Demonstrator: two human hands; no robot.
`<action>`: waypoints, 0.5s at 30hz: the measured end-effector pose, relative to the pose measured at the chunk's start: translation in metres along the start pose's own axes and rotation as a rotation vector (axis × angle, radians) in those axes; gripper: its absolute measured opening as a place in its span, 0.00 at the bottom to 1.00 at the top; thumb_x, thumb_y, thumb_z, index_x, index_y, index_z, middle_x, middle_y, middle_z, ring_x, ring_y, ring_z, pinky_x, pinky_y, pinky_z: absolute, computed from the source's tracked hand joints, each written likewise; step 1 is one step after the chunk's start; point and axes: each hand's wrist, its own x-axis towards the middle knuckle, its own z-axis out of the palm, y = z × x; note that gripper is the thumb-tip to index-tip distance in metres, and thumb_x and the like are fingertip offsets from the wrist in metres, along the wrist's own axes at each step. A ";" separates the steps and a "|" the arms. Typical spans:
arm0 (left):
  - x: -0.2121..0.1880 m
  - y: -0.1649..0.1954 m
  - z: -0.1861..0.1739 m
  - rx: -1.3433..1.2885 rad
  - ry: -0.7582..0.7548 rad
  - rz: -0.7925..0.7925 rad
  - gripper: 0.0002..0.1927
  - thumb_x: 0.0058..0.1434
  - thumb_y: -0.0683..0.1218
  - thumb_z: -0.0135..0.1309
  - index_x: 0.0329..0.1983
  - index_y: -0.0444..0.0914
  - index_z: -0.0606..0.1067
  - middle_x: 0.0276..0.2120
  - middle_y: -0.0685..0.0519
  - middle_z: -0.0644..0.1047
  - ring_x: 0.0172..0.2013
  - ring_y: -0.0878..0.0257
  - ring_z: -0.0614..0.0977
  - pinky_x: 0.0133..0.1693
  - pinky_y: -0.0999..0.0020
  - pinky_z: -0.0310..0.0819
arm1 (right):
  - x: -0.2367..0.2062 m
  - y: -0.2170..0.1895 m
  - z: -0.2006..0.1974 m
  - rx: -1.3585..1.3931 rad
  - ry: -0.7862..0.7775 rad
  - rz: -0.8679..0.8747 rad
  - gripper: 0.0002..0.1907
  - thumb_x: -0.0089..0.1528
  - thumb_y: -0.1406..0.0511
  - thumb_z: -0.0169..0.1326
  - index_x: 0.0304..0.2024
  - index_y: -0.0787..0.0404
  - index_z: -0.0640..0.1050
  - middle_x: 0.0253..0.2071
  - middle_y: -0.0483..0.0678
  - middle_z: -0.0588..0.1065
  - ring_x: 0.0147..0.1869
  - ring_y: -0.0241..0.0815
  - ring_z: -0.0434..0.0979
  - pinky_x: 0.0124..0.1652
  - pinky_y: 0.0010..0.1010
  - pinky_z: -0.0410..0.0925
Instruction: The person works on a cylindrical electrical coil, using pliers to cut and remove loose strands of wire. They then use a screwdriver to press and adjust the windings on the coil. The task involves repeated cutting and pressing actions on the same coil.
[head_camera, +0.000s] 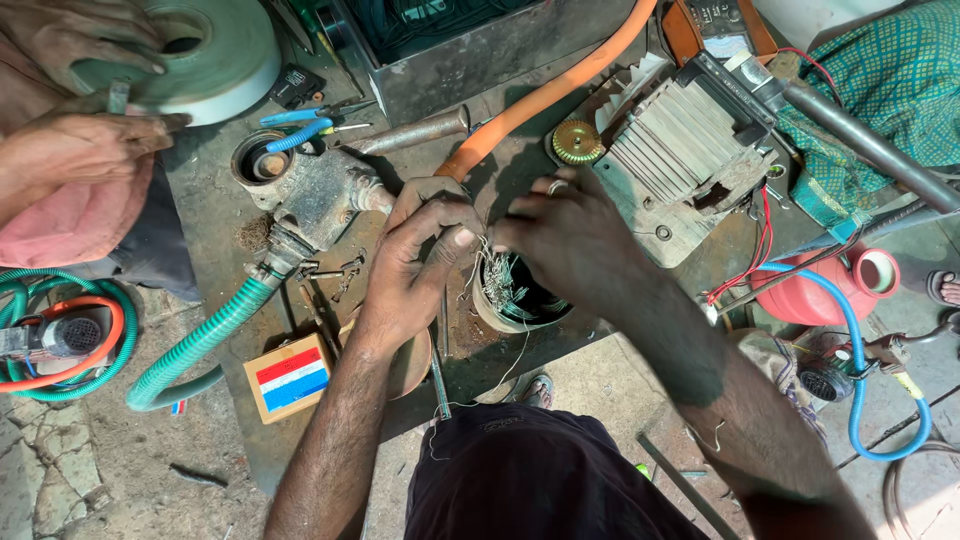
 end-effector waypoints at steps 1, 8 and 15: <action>0.000 -0.003 0.000 -0.050 -0.011 -0.034 0.05 0.72 0.40 0.54 0.48 0.35 0.77 0.49 0.50 0.74 0.54 0.60 0.78 0.59 0.66 0.73 | 0.001 0.003 0.001 -0.046 0.016 0.028 0.19 0.52 0.74 0.58 0.43 0.49 0.81 0.45 0.42 0.79 0.56 0.45 0.77 0.67 0.52 0.57; 0.006 -0.012 0.005 -0.332 -0.071 -0.116 0.07 0.74 0.40 0.48 0.52 0.35 0.71 0.52 0.50 0.73 0.52 0.63 0.79 0.57 0.65 0.77 | -0.033 0.027 0.011 0.225 0.254 0.311 0.17 0.56 0.76 0.54 0.47 0.59 0.78 0.44 0.52 0.76 0.47 0.52 0.77 0.50 0.53 0.61; 0.017 -0.005 0.014 -0.544 -0.211 -0.268 0.06 0.78 0.42 0.44 0.54 0.36 0.69 0.35 0.49 0.74 0.37 0.66 0.77 0.43 0.68 0.75 | -0.062 0.044 0.026 1.001 0.277 0.347 0.03 0.72 0.69 0.52 0.48 0.62 0.76 0.38 0.46 0.76 0.44 0.35 0.75 0.46 0.32 0.71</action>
